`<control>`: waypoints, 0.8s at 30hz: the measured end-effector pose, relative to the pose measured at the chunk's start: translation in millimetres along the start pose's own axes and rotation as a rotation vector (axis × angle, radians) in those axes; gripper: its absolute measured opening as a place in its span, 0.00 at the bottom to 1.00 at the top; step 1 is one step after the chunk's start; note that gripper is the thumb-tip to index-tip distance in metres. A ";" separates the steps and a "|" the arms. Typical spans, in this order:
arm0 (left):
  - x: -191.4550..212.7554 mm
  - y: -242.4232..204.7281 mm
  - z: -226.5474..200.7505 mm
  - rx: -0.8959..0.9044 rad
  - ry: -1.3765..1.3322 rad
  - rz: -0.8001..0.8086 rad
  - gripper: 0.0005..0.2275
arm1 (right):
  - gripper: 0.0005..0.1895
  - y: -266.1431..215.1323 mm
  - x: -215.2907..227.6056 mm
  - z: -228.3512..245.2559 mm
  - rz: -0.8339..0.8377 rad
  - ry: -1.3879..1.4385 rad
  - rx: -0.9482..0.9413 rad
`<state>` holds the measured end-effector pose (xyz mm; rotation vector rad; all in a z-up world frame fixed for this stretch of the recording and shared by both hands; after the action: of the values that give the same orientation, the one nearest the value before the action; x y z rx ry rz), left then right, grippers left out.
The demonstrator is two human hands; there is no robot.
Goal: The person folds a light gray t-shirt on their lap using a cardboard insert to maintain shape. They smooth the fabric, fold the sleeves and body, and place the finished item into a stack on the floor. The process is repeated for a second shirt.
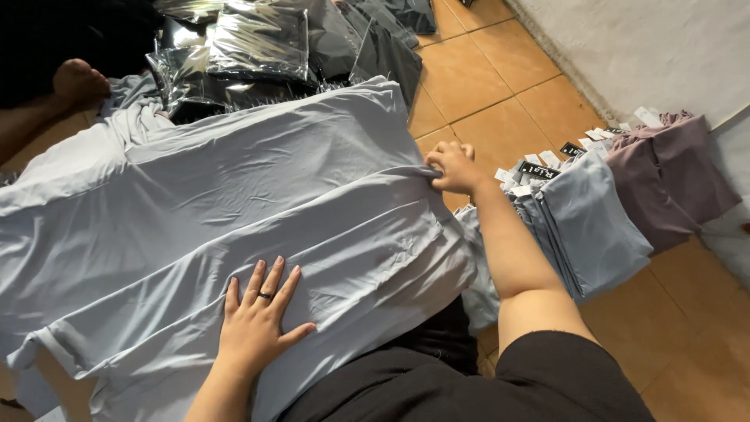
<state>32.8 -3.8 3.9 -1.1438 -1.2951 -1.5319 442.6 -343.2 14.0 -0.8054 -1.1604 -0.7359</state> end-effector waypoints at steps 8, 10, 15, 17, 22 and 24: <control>-1.1 -0.9 1.5 -0.009 -0.002 0.015 0.48 | 0.37 -18.9 -36.9 -6.2 0.210 1.508 0.014; -0.2 0.2 1.6 -0.005 -0.016 0.023 0.48 | 0.35 -28.8 -56.5 -16.5 0.195 1.480 -0.043; 1.3 -0.3 1.2 0.003 -0.036 0.033 0.48 | 0.24 -60.6 -61.7 -18.5 0.169 1.344 -0.245; 1.2 -0.4 1.0 0.000 -0.024 0.034 0.48 | 0.47 -68.6 -49.5 -9.8 0.255 1.167 -0.155; -0.6 -1.0 0.6 0.004 -0.011 0.031 0.48 | 0.27 -71.7 -49.4 -8.0 0.142 1.111 -0.236; -0.5 -0.3 0.4 0.008 -0.012 0.028 0.49 | 0.22 -65.5 -65.2 -20.5 0.065 1.159 -0.232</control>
<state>32.8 -3.4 3.4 -1.1635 -1.2869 -1.5005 382.0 -389.1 -42.5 -0.4494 -0.0064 -1.0738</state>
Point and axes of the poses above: each hand's wrist, its own y-axis towards the middle knuckle, its own x-axis out of the back of the hand, z = x × y, the point moved 3 cm from there along y, towards the middle knuckle, and after that the axes turned 6 degrees about -x, right-handed, at the moved point
